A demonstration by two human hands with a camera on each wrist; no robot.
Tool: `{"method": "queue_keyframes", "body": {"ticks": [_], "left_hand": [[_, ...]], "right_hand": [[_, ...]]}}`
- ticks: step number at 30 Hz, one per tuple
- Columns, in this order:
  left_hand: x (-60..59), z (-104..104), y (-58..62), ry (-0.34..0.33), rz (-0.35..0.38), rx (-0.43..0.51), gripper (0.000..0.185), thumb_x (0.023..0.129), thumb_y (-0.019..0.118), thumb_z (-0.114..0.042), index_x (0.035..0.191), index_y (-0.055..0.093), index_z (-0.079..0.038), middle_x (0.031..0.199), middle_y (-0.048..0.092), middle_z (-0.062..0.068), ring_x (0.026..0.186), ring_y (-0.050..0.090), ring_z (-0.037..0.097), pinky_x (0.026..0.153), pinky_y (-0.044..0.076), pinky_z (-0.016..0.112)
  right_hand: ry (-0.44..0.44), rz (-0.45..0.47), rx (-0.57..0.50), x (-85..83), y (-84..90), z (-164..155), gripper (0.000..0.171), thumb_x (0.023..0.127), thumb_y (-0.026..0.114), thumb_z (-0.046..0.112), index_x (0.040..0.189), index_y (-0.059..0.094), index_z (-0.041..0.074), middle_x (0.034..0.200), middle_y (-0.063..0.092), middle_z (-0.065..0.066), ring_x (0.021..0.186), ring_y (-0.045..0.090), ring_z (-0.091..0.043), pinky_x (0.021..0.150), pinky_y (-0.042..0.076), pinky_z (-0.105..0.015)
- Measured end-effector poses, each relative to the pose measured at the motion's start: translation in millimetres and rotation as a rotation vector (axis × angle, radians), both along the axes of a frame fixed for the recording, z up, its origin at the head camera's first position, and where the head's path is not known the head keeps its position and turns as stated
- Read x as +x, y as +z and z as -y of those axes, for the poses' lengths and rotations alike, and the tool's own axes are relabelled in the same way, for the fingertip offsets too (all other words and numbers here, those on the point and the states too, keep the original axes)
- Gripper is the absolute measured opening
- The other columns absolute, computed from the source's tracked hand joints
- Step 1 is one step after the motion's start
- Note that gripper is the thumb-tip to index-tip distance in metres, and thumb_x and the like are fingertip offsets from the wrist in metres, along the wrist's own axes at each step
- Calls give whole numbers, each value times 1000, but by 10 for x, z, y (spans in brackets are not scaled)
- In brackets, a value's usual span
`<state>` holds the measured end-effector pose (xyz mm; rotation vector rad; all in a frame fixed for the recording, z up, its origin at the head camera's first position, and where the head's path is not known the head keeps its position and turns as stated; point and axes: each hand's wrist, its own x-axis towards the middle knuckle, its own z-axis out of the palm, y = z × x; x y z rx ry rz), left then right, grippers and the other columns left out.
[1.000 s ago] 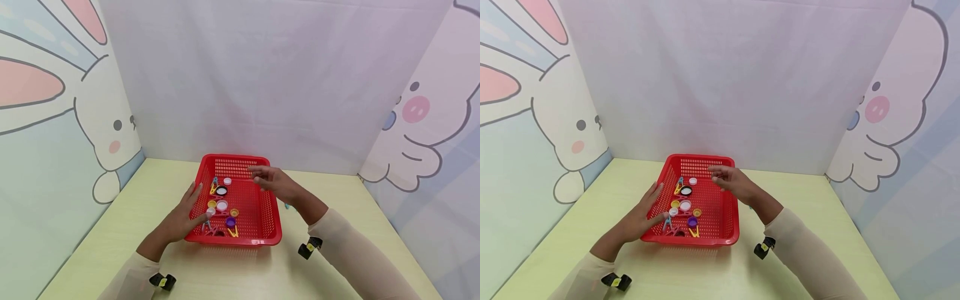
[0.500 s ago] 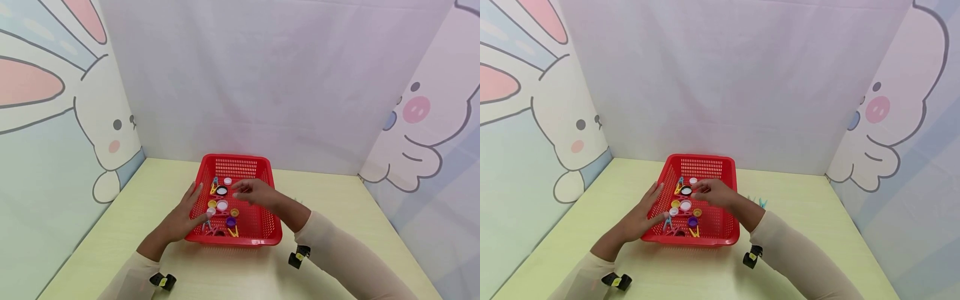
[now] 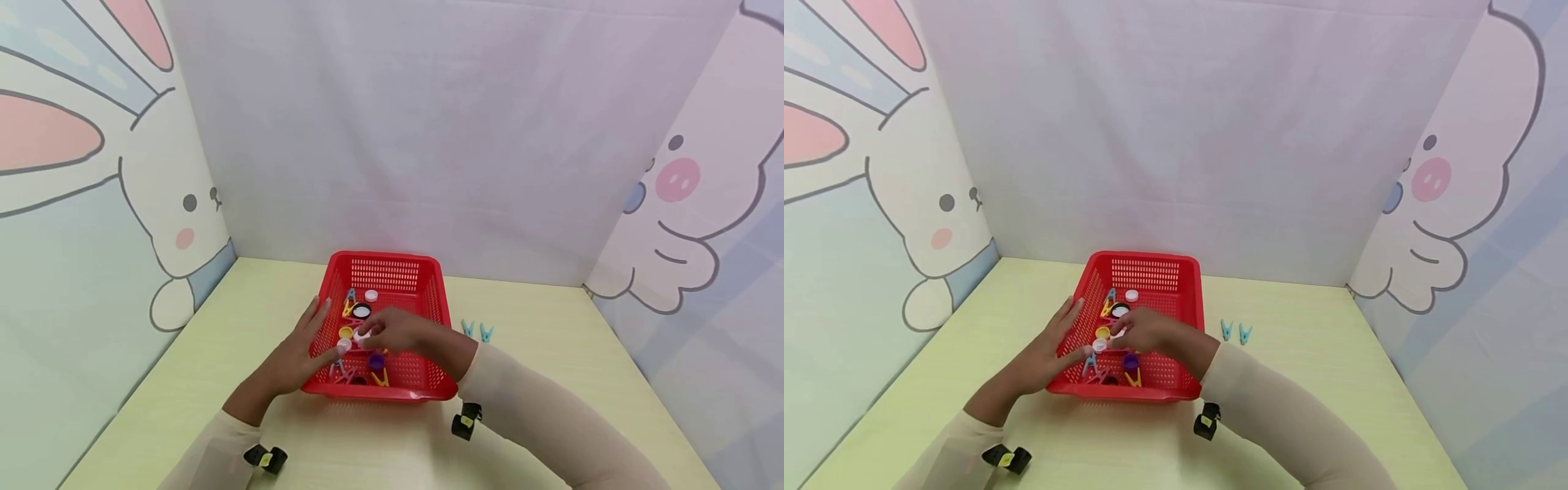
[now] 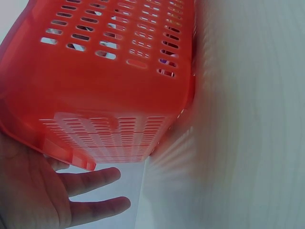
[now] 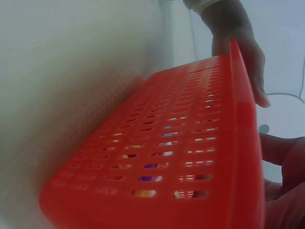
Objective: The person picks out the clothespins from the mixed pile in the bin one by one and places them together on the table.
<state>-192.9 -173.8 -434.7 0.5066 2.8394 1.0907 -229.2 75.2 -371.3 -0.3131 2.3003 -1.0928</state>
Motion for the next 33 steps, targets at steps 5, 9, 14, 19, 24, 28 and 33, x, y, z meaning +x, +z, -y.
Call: {"method": "queue_keyframes", "body": {"ticks": [5,9,14,19,24,28,33], "left_hand": [[-3,-1,-14,1,5,7,114,94,73,-64,178,11,-17,185,2,17,164,24,57,102,61,65],[-18,11,-41,4,6,5,113,94,73,-64,178,11,-17,185,2,16,165,24,56,102,61,65],[-25,25,-56,-6,0,46,109,98,73,-57,177,11,-15,185,2,17,166,20,56,105,60,66],[-4,36,-54,-15,29,146,104,103,69,-51,177,5,-15,185,-2,16,168,12,55,110,55,65],[-9,51,-64,-5,76,198,100,107,62,-53,178,0,-18,185,-6,16,168,8,56,114,50,68],[-24,49,-70,-7,98,240,92,111,51,-54,178,-1,-18,185,-5,16,168,8,55,118,44,71],[-48,34,-89,6,135,311,88,112,40,-60,177,-5,-21,185,2,14,166,19,52,117,48,68]], "right_hand": [[82,35,65,-42,-39,64,35,98,82,28,130,79,14,118,75,-11,114,72,-43,95,65,-55],[123,54,77,-86,-46,96,31,100,80,28,129,79,17,122,77,-18,108,76,-46,92,65,-54],[126,41,116,-104,-69,158,28,101,79,29,126,80,17,118,77,-19,103,76,-42,88,66,-51],[113,47,161,-109,-123,234,23,101,79,28,121,81,18,110,79,-19,90,75,-35,79,64,-44],[99,68,198,-135,-143,308,29,99,81,30,126,80,19,108,80,-17,86,74,-32,82,66,-44],[120,89,213,-152,-113,340,33,99,81,29,130,79,18,110,80,-14,86,74,-31,89,68,-47],[148,124,203,-192,-104,344,31,100,81,27,130,79,17,111,80,-13,85,73,-30,91,68,-48]]}}
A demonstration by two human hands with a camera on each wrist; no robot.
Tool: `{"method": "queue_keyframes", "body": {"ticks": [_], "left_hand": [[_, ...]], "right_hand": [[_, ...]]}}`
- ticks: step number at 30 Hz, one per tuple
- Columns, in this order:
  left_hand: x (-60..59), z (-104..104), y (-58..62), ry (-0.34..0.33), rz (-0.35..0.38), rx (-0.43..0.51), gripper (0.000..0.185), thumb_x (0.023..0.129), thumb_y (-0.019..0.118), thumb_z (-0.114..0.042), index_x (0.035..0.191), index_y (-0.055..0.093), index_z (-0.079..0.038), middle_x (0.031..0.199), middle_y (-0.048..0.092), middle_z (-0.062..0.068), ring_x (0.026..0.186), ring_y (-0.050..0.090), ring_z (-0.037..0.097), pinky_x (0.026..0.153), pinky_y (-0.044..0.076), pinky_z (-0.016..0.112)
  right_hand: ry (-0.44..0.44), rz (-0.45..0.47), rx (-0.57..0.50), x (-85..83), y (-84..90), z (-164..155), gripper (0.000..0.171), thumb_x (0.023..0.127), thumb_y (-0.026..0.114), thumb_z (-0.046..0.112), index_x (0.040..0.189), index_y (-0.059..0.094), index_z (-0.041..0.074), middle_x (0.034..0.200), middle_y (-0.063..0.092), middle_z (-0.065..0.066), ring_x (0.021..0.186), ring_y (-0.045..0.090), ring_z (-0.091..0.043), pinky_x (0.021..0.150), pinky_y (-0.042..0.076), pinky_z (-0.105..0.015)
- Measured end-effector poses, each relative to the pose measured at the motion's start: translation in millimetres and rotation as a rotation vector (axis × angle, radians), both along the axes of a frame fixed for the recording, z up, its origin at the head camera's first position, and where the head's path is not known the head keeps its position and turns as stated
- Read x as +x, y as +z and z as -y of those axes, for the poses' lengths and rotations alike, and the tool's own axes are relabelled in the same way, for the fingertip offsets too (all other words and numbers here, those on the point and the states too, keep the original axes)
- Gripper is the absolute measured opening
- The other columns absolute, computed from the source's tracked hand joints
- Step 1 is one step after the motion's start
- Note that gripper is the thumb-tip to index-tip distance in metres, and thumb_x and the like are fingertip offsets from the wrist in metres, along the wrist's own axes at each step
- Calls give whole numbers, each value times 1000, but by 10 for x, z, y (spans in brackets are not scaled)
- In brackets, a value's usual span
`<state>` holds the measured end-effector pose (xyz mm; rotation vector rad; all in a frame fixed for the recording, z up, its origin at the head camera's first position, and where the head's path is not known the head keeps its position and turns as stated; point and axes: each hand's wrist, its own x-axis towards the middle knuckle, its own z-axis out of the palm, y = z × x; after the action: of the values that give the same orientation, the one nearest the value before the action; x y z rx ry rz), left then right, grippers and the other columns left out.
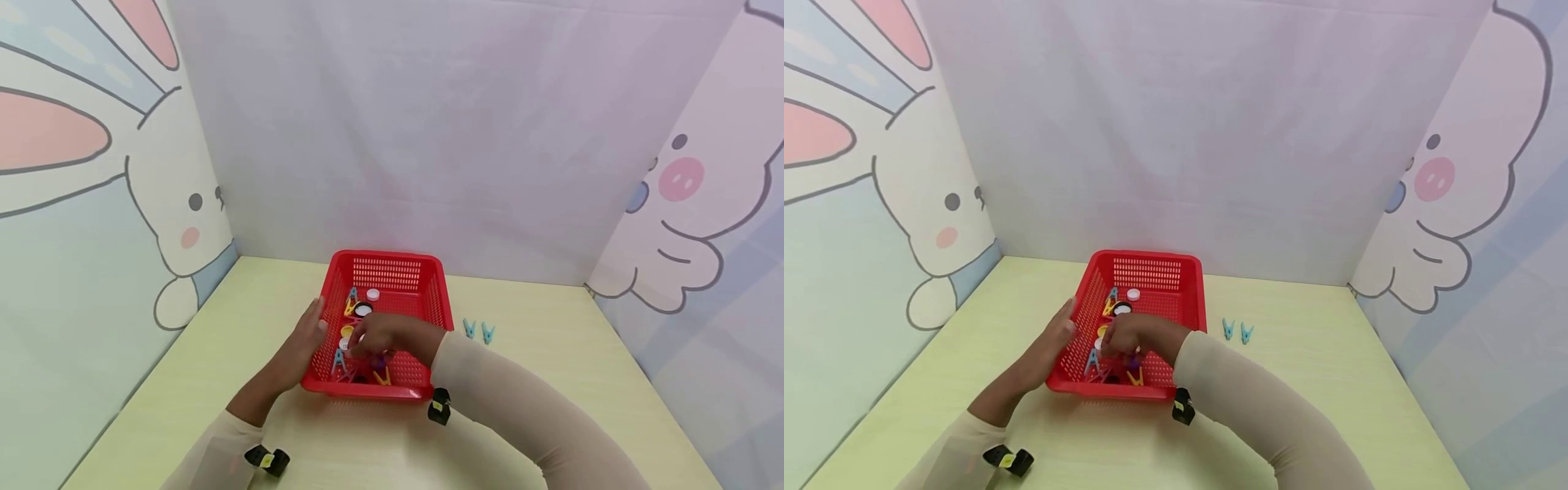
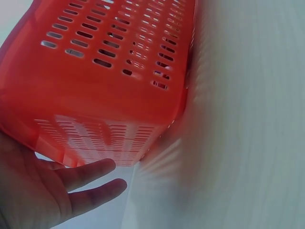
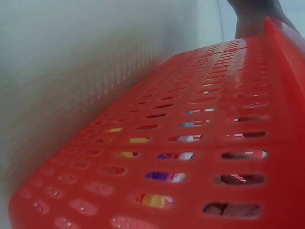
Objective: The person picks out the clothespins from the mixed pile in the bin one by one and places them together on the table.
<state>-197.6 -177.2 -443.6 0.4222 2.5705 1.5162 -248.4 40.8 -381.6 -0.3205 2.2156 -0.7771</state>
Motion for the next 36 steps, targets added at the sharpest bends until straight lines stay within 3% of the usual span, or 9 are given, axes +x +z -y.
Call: {"method": "queue_keyframes", "body": {"ticks": [5,11,15,21,28,36], "left_hand": [[-11,-11,-34,-16,19,109,84,113,41,-54,177,-4,-23,178,20,17,159,37,49,110,59,59],[-23,-9,-71,-20,31,158,84,113,41,-54,177,-5,-23,178,20,17,160,36,49,111,57,60],[-28,-11,-89,-25,28,186,83,113,42,-53,177,-3,-24,176,25,18,158,38,49,110,58,60],[-18,-38,-101,-10,43,172,84,113,44,-54,177,-1,-24,176,26,17,158,39,48,110,59,59],[-43,-48,-82,-24,10,175,85,111,49,-53,176,3,-22,171,34,15,153,45,47,106,63,54],[-52,-51,-67,-23,9,163,84,110,52,-54,175,8,-24,167,39,15,148,51,44,102,65,49]], "right_hand": [[17,-11,27,-42,-70,27,31,98,83,28,127,80,18,107,79,-8,87,73,-29,90,68,-46],[63,-58,89,-68,-145,110,29,93,87,26,121,82,19,103,79,-3,88,73,-26,85,68,-42],[77,-43,102,-81,-185,165,19,97,84,25,114,82,18,96,79,-6,81,70,-25,81,66,-40],[68,-74,149,-110,-298,241,19,100,81,29,114,83,16,92,75,-5,77,68,-20,72,62,-35],[53,-76,223,-152,-347,305,18,99,82,27,113,83,16,93,76,-6,81,72,-23,80,66,-38],[23,-95,231,-128,-357,322,16,101,79,26,110,82,13,92,75,-8,80,72,-23,78,65,-39]]}}
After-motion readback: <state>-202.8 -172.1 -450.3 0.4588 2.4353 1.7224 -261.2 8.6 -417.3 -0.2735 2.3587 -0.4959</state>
